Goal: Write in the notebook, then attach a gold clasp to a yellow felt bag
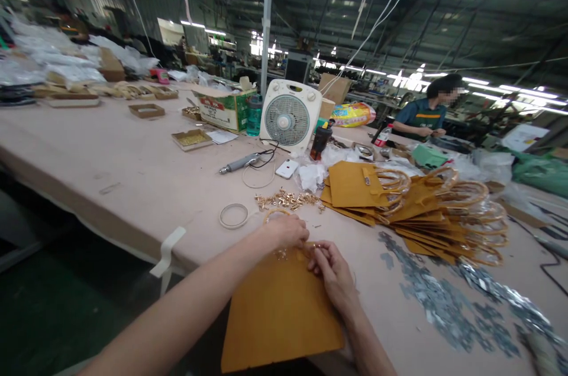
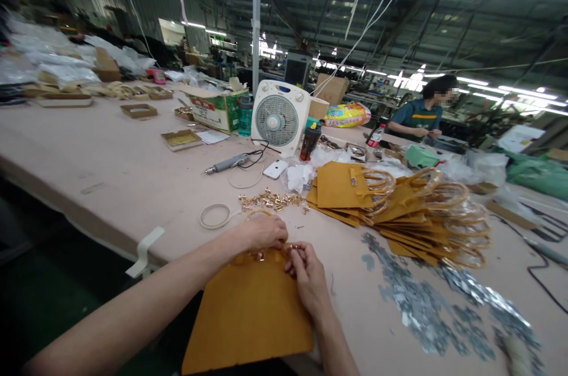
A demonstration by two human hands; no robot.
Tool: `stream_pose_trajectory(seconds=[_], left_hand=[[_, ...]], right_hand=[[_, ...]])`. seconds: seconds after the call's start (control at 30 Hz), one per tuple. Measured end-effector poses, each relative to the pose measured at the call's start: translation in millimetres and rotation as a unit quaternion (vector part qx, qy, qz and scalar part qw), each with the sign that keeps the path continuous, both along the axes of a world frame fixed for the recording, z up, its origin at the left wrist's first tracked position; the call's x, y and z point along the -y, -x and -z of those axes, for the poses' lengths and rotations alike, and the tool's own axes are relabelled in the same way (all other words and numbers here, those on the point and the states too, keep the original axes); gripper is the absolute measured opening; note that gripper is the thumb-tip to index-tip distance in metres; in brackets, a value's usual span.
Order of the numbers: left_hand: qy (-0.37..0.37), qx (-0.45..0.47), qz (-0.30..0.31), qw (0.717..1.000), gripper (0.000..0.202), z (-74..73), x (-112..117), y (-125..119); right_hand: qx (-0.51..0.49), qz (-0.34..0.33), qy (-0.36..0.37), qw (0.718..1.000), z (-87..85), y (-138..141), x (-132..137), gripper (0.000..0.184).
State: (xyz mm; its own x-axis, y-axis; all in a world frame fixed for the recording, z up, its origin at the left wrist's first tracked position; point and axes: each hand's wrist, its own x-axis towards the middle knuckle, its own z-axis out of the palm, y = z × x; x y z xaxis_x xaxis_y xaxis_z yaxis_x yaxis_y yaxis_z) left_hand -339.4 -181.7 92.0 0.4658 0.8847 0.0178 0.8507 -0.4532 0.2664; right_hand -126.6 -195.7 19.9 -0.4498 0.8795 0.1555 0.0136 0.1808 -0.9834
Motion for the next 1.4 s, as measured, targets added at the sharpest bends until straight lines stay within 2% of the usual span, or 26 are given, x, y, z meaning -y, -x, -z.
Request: stream_pose_trajectory(seconds=[0.1,0.23,0.3,0.43,0.53,0.63,0.77,0.93,1.03,1.17,1.4], left_hand=[[0.026,-0.048,0.003,0.999,0.003,-9.0,-6.3,-4.8],[0.056,-0.111,0.008,0.992,0.005,-25.0,-17.1,-20.1],[0.061,-0.128,0.019,0.99,0.004,-35.2,-21.1,-28.2],[0.057,-0.121,0.027,0.991,0.011,-53.9,-23.4,-42.1],[0.051,-0.086,0.006,0.995,0.016,-58.5,-21.4,-55.1],[0.059,-0.029,-0.022,0.998,0.021,-54.3,-19.0,-69.8],[0.056,0.061,-0.068,0.994,0.042,-44.7,-9.9,-77.6],[0.008,0.091,-0.207,0.974,0.034,-28.1,28.6,-58.8],[0.006,0.07,-0.264,0.962,0.048,-13.2,55.6,-42.0],[0.016,0.044,-0.281,0.958,0.071,5.9,72.0,-28.2],[0.012,0.066,-0.303,0.951,0.084,23.6,56.1,-27.4]], right_hand=[[0.078,0.008,-0.059,0.995,4.3,-5.1,13.2,0.034],[0.102,0.025,-0.181,0.978,1.7,-6.1,14.1,0.025],[0.111,0.014,-0.232,0.966,-0.9,-5.8,13.2,0.02],[0.113,-0.023,-0.265,0.957,-3.3,-4.6,15.4,0.014],[0.109,-0.014,-0.279,0.954,-1.3,-3.4,17.1,0.013],[0.106,0.031,-0.264,0.958,4.1,-3.2,15.5,0.014],[0.091,0.086,-0.152,0.98,11.6,-5.2,9.3,0.025],[0.03,0.085,0.011,0.996,10.0,-5.5,-0.8,0.047],[0.013,0.073,0.063,0.995,4.2,-3.5,-7.1,0.052],[0.018,0.085,0.072,0.994,3.5,0.5,-9.2,0.054],[0.053,0.105,0.008,0.993,16.8,2.7,-2.1,0.045]])
